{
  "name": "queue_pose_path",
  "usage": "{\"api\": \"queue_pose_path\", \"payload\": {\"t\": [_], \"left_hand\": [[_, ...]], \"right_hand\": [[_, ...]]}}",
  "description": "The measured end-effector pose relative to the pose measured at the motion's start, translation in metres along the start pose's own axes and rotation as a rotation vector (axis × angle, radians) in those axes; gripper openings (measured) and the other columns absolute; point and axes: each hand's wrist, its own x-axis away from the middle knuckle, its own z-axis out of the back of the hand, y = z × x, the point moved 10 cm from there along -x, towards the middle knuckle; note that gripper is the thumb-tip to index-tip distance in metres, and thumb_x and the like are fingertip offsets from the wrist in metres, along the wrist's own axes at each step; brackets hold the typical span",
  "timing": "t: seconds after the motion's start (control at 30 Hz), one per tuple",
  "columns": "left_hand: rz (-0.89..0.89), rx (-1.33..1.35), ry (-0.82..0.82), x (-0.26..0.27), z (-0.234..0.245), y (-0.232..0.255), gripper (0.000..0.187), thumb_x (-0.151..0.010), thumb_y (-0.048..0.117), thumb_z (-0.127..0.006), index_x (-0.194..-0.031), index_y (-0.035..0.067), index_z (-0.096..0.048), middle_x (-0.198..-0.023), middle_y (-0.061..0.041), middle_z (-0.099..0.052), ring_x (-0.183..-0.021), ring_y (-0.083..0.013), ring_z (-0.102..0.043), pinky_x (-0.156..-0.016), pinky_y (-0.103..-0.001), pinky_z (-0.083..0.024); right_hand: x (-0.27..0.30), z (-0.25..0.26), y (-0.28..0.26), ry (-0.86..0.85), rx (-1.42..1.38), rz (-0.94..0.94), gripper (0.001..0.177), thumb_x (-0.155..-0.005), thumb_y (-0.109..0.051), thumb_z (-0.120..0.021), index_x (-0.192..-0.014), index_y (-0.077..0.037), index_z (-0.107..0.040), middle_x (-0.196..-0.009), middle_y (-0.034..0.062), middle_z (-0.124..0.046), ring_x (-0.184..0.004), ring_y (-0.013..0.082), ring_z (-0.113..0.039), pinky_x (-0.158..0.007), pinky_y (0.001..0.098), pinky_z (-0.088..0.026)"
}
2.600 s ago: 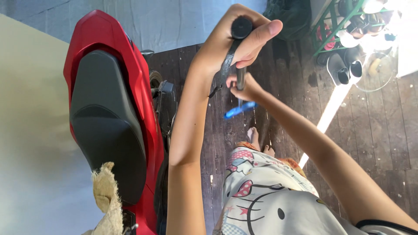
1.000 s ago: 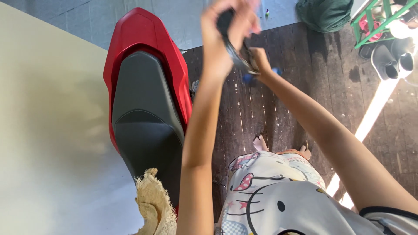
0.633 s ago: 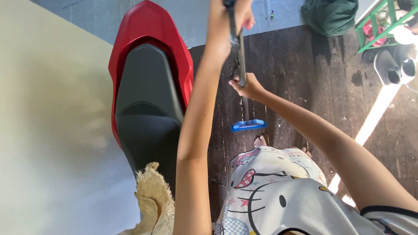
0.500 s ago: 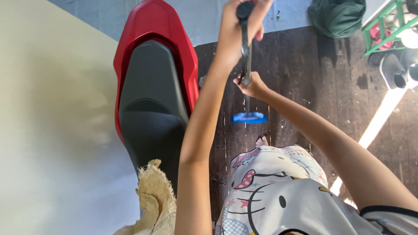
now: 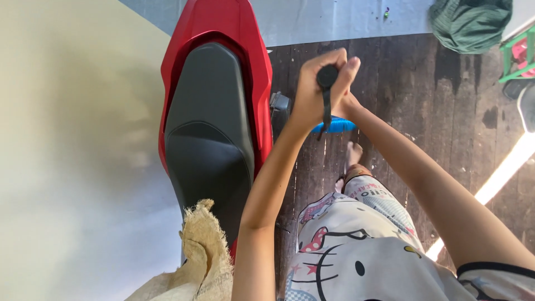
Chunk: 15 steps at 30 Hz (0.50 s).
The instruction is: Sweeping the indoor entryway floor and moving out to sweep the porch using a broom.
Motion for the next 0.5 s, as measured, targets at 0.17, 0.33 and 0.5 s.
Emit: {"api": "queue_pose_path", "payload": {"t": [0.17,0.33,0.5], "left_hand": [[-0.019,-0.096,-0.044,-0.015,-0.001,-0.018,0.038,-0.104,0.012,-0.063,-0.073,0.006,-0.043,-0.068,0.004,-0.038,-0.065,-0.0041,-0.037,-0.058,-0.026,-0.031],[-0.209,-0.179,-0.105,-0.052,-0.003,-0.024,0.031,-0.1,0.01,-0.063,-0.077,0.002,-0.044,-0.072,-0.004,-0.035,-0.061,-0.0089,-0.038,-0.058,-0.027,-0.035],[-0.137,-0.209,-0.305,-0.078,0.001,-0.058,0.032,-0.097,0.006,-0.067,-0.073,0.002,-0.046,-0.068,-0.004,-0.038,-0.062,-0.0131,-0.037,-0.059,-0.03,-0.036]], "right_hand": [[-0.022,0.01,0.134,0.086,-0.617,-0.231,0.018,-0.108,-0.031,-0.057,-0.102,-0.014,-0.054,-0.098,-0.0051,-0.052,-0.097,0.0058,-0.053,-0.086,0.0237,-0.045],[-0.061,0.054,0.215,0.16,-0.946,-0.515,0.025,-0.104,-0.031,-0.064,-0.083,-0.017,-0.058,-0.079,-0.0071,-0.053,-0.075,0.0062,-0.053,-0.072,0.0227,-0.046],[-0.117,0.113,0.181,0.258,0.306,0.023,0.019,-0.102,-0.016,-0.069,-0.103,0.002,-0.062,-0.09,0.0058,-0.062,-0.082,0.0156,-0.059,-0.074,0.0297,-0.05]]}}
